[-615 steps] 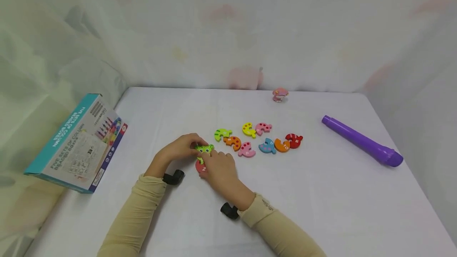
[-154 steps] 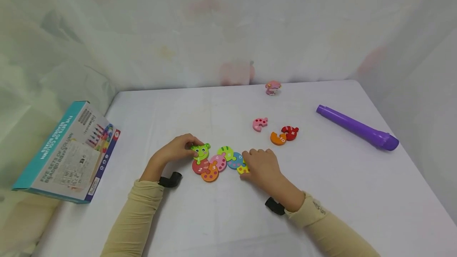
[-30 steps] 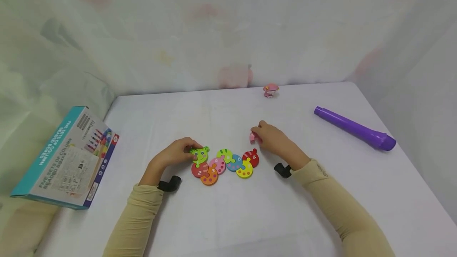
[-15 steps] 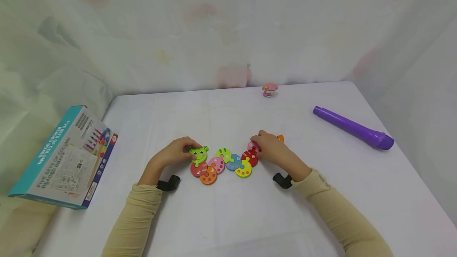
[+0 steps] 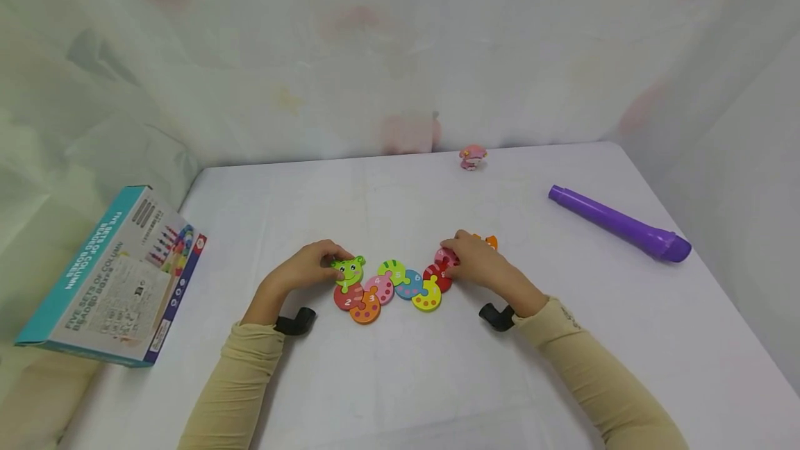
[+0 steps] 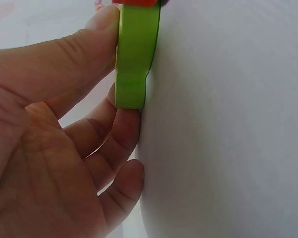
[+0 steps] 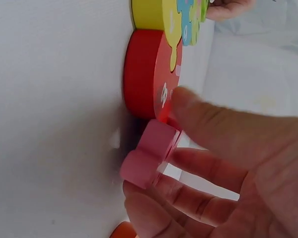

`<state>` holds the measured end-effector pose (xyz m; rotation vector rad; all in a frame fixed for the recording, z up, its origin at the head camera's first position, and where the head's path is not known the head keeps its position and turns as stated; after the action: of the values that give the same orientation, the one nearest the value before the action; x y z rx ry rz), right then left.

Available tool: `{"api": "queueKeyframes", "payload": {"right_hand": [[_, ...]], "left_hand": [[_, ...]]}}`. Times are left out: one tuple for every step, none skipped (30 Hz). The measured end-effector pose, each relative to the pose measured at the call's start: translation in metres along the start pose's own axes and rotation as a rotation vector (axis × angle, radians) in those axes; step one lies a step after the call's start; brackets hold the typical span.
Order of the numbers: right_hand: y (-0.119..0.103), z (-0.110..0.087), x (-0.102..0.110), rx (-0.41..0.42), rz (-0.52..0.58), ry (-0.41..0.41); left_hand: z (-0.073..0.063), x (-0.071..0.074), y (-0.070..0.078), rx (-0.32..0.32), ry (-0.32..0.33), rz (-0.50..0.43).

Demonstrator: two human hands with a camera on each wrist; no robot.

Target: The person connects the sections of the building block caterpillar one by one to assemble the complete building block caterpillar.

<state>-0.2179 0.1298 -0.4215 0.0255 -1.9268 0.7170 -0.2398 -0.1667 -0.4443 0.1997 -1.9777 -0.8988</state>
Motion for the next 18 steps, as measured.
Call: {"api": "queueKeyframes", "payload": {"right_hand": [[0.0, 0.0, 0.0, 0.007, 0.006, 0.003], [0.0, 0.0, 0.0, 0.012, 0.008, 0.005], [0.001, 0.0, 0.001, 0.014, 0.011, 0.007], [0.001, 0.0, 0.001, 0.022, 0.011, 0.008], [0.001, 0.0, 0.001, 0.023, 0.011, 0.011], [0.001, 0.0, 0.001, 0.028, 0.009, 0.016], [0.001, 0.0, 0.001, 0.034, 0.009, 0.024], [0.001, 0.0, 0.001, 0.036, 0.007, 0.033], [0.001, 0.0, 0.001, 0.04, 0.007, 0.041], [0.001, 0.0, 0.0, 0.041, 0.005, 0.05], [0.002, 0.001, -0.001, 0.037, 0.005, 0.056], [0.003, 0.001, -0.002, 0.033, 0.005, 0.061], [0.003, 0.001, -0.003, 0.026, 0.011, 0.061], [0.005, 0.002, -0.004, 0.015, 0.012, 0.057], [0.006, 0.002, -0.004, 0.002, 0.013, 0.054], [0.008, 0.001, -0.004, -0.007, 0.008, 0.055], [0.01, 0.001, -0.002, -0.02, 0.005, 0.061], [0.012, 0.0, 0.0, -0.032, 0.0, 0.074]], "left_hand": [[0.0, 0.0, 0.0, 0.002, 0.001, 0.002], [0.0, 0.0, 0.0, 0.005, 0.001, 0.001], [0.0, 0.001, 0.0, 0.01, 0.002, -0.001], [0.0, 0.001, 0.001, 0.01, 0.002, -0.001], [0.0, 0.001, 0.001, 0.005, 0.002, 0.001], [0.0, 0.001, 0.001, 0.005, 0.002, -0.001], [0.0, 0.002, 0.001, 0.001, 0.003, 0.002], [0.0, 0.002, 0.001, 0.0, 0.004, 0.001], [0.0, 0.002, 0.001, 0.0, 0.005, -0.002], [0.0, 0.002, 0.001, 0.0, 0.005, -0.006], [0.0, 0.002, 0.001, -0.003, 0.004, -0.006], [-0.001, 0.002, 0.002, -0.001, 0.004, -0.008], [-0.001, 0.002, 0.002, -0.005, 0.002, -0.007], [-0.001, 0.001, 0.002, 0.0, 0.0, -0.01], [-0.001, 0.001, 0.002, 0.001, -0.001, -0.01], [-0.001, 0.001, 0.002, 0.001, -0.002, -0.007], [-0.001, 0.001, 0.002, -0.004, -0.002, -0.001], [-0.001, 0.001, 0.002, 0.0, -0.001, -0.001]]}}
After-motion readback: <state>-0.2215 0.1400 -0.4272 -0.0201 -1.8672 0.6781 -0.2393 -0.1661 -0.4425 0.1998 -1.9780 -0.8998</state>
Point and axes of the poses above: each hand's wrist, its own z-axis towards the middle knuckle, its own x-axis out of the back of the hand, y = z × x, the point moved 4 cm from there along z, towards the middle knuckle, and after that the axes turned 8 degrees about -y, right-handed, at the moved point
